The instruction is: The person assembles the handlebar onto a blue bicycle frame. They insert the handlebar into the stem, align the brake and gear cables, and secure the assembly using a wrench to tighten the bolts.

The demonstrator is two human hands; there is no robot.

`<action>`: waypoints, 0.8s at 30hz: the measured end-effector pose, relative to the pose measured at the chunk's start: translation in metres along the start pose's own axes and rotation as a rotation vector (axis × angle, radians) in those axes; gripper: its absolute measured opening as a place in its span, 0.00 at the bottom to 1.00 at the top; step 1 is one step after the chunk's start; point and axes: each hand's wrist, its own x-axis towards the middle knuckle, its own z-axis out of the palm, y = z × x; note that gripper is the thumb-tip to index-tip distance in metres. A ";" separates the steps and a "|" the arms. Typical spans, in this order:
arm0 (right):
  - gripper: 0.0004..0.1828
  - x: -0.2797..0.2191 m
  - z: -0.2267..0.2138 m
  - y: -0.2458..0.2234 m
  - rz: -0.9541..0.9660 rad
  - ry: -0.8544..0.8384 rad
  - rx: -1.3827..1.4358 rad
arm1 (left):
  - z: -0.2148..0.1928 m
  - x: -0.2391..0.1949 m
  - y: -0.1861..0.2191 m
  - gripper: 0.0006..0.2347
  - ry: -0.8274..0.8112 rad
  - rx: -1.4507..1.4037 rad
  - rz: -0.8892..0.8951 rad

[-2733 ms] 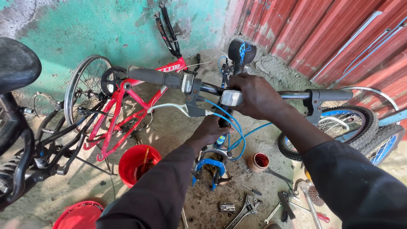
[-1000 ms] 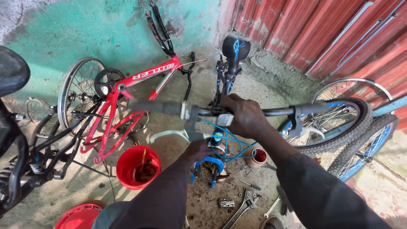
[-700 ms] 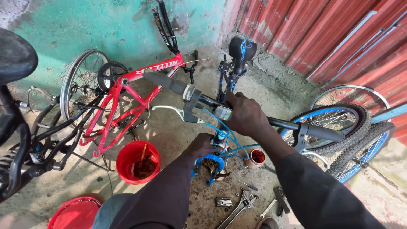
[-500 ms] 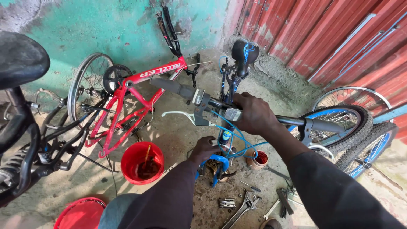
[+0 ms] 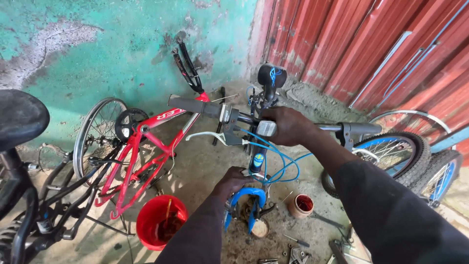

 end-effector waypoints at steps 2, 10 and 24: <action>0.32 -0.001 0.002 0.002 -0.004 0.005 0.005 | -0.004 -0.017 0.019 0.36 0.008 -0.052 -0.009; 0.30 -0.031 0.040 0.007 0.110 -0.017 -0.126 | 0.008 -0.072 0.061 0.37 -0.120 0.043 0.010; 0.27 -0.017 0.077 0.009 0.134 0.123 -0.251 | 0.012 -0.032 0.014 0.21 0.035 0.492 0.198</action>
